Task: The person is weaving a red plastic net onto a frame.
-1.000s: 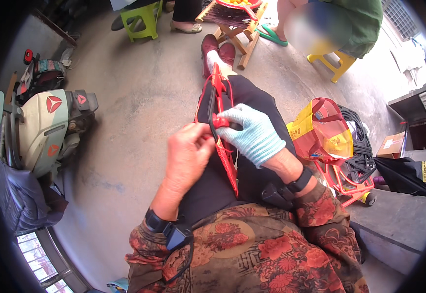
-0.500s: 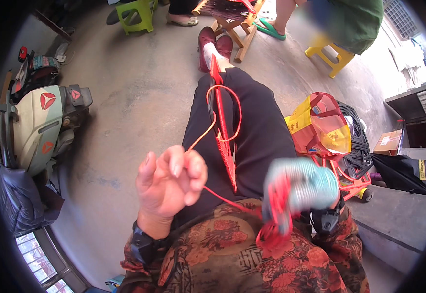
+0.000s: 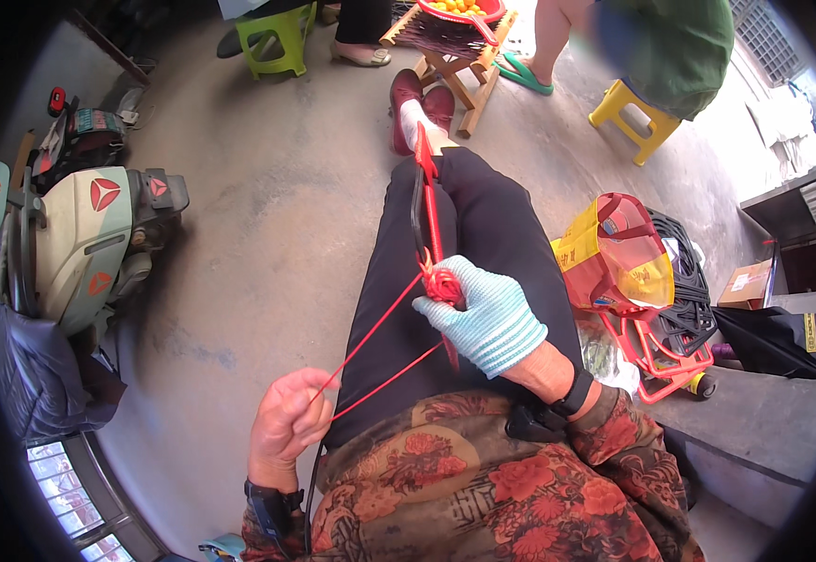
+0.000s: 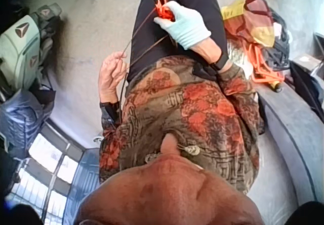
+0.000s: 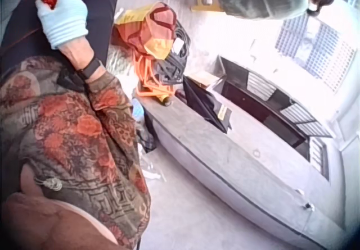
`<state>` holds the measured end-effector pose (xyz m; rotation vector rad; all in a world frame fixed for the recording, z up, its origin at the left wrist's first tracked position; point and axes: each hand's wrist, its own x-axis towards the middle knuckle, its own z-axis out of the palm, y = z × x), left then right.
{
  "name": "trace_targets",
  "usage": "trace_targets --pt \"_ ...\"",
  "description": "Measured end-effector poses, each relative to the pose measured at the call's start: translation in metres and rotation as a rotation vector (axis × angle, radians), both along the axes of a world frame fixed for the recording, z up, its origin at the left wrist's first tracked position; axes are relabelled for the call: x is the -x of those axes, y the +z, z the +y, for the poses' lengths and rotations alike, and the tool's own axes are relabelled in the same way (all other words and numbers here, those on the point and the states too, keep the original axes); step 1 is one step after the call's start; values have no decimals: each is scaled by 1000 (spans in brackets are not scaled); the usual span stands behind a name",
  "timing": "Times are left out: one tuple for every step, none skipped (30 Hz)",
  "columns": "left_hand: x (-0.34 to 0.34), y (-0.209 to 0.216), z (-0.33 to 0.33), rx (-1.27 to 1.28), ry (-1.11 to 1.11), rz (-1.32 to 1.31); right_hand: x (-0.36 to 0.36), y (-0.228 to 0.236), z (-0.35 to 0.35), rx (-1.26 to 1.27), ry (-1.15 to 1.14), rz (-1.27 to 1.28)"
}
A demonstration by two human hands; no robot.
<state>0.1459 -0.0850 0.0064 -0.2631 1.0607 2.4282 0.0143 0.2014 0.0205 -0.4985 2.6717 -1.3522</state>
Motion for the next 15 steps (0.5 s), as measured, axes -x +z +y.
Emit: trace_targets --pt "-5 2 -4 55 -48 30 0 0 -1 -8 -15 13" --pt "-11 5 -5 93 -21 59 -1 0 -1 -13 -5 9" --pt "-14 7 -7 157 -53 114 -2 -1 -1 -30 -14 -1" --pt "-16 10 -7 168 -80 207 -3 -4 -1 -25 7 -9" --pt "-15 14 -8 181 -106 307 -3 -6 0 -29 12 -18" --pt "-11 18 -5 190 -114 336 -3 -7 2 9 34 24" --pt "-5 25 -2 165 -135 350 -2 -7 6 67 43 57" --pt "3 34 2 5 -181 364 2 -6 9 77 43 65" --pt "19 44 2 -160 -224 409 5 -2 17 64 43 40" --pt "32 57 7 -135 -188 513 11 2 23 65 -11 52" --pt "42 69 17 -144 -139 631 13 11 34 167 -83 -150" --pt "57 78 26 -85 -57 706 24 16 38 189 -185 15" --pt "70 84 38 -46 51 742 33 25 48 126 -307 -70" --pt "83 86 49 23 113 675 39 30 52 348 -401 -181" --pt "98 83 59 75 197 580 46 34 52 491 -324 83"
